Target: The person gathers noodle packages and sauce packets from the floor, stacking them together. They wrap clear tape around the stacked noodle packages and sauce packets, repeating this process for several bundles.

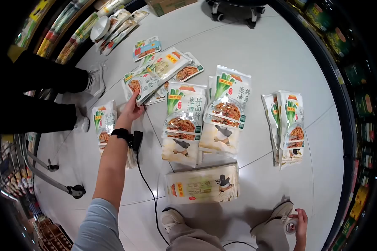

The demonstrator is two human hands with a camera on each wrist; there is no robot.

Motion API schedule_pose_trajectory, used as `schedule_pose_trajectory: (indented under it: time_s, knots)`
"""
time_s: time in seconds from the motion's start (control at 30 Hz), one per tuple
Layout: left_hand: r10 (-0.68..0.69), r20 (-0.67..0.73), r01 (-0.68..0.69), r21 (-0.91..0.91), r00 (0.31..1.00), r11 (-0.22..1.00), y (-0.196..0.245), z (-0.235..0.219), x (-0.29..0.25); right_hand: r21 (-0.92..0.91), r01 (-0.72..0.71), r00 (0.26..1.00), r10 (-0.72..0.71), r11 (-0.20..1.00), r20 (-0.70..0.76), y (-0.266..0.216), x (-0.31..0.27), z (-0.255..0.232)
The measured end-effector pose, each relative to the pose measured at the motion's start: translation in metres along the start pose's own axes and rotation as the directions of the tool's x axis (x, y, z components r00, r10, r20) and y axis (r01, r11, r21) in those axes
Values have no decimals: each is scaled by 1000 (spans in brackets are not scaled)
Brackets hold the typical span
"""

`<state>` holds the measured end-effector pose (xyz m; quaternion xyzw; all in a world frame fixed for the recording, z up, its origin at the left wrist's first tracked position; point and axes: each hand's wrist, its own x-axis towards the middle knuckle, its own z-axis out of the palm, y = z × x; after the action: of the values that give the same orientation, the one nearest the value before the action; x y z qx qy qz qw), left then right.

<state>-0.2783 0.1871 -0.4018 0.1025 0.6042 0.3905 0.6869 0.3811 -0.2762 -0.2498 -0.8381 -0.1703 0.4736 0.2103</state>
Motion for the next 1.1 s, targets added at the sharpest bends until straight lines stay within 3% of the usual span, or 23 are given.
schedule_pose_trajectory:
  time_s: [0.03, 0.1, 0.13, 0.17, 0.23, 0.27, 0.3, 0.37, 0.4, 0.43, 0.5, 0.53, 0.6, 0.63, 0.7, 0.77, 0.83, 0.9, 0.97, 1.0, 1.03, 1.07, 1.1]
  knots:
    - [-13, 14, 13, 10, 1000, 1000, -1, 10, -1, -24, 5, 1000, -5, 1000, -3, 5, -13, -3]
    - [148, -105, -160, -116, 983, 980, -9, 32, -15, -19, -39, 999, 38, 999, -26, -1, -45, -1]
    - [212, 3, -209, -166, 977, 964, -14, 29, -14, -19, -60, 998, 60, 998, -32, -5, -60, 0]
    - [198, 21, -193, -148, 980, 970, -16, 34, -20, -2, -80, 996, 80, 997, -45, -3, -69, -2]
    - [274, 126, -215, -352, 953, 911, -16, 45, -35, -23, -16, 1000, 16, 1000, 2, 2, -88, -7]
    - [309, 108, -256, -347, 945, 902, -17, 50, -44, -39, -57, 998, 57, 998, 11, -11, -98, -5]
    - [322, 115, -264, -353, 940, 898, -17, 56, -51, -34, -42, 999, 42, 999, 7, -11, -96, -2]
    - [404, 113, -327, -416, 908, 849, -29, 54, -67, -101, 136, 991, -136, 986, -1, -8, -86, -2]
    - [421, 112, -336, -437, 900, 834, -37, 46, -76, -112, 141, 990, -138, 984, 30, -18, -78, 1]
    - [411, 100, -334, -428, 906, 840, -40, 38, -92, -121, 28, 994, -15, 992, 107, -46, -76, 8]
    - [425, 228, -224, -589, 876, 777, -59, 28, -132, -96, 70, 992, -60, 993, 109, -60, -58, 25]
    - [408, 248, -212, -563, 879, 799, -68, 18, -151, -103, 170, 978, -155, 980, 143, -52, -39, 27]
    - [398, 276, -214, -516, 875, 829, -81, -4, -188, -103, 82, 959, -50, 991, 280, -112, -43, 56]
    - [401, 289, -224, -492, 869, 841, -89, -11, -207, -38, 282, 913, -256, 959, 318, -96, -22, 62]
    - [337, 356, -176, -413, 872, 893, -114, -19, -245, -47, 387, 838, -331, 921, 435, -102, -2, 80]
    - [278, 445, -127, -340, 851, 932, -154, -31, -268, -49, 340, 825, -273, 939, 495, -113, 11, 103]
    - [154, 368, -51, -273, 917, 961, -193, -11, -294, -115, 287, 807, -176, 951, 564, -129, 14, 128]
    - [26, 347, 86, -302, 937, 950, -250, -29, -289, 41, 266, 738, -231, 963, 634, -129, 23, 157]
    - [-62, 368, 132, -167, 928, 977, -282, -9, -289, 108, 234, 664, -240, 966, 708, -115, 39, 184]
    - [-69, 369, 117, -108, 927, 987, -283, 5, -294, 2, 295, 732, -227, 955, 643, -109, 41, 196]
    - [-76, 365, 99, -45, 928, 994, -278, 21, -300, -84, 225, 758, -120, 971, 642, -110, 43, 202]
    - [-116, 337, 104, 52, 934, 993, -269, 34, -300, -52, 286, 754, -191, 957, 629, -90, 50, 203]
    - [-166, 301, 124, 152, 939, 981, -258, 39, -299, -31, 214, 768, -149, 976, 623, -87, 49, 200]
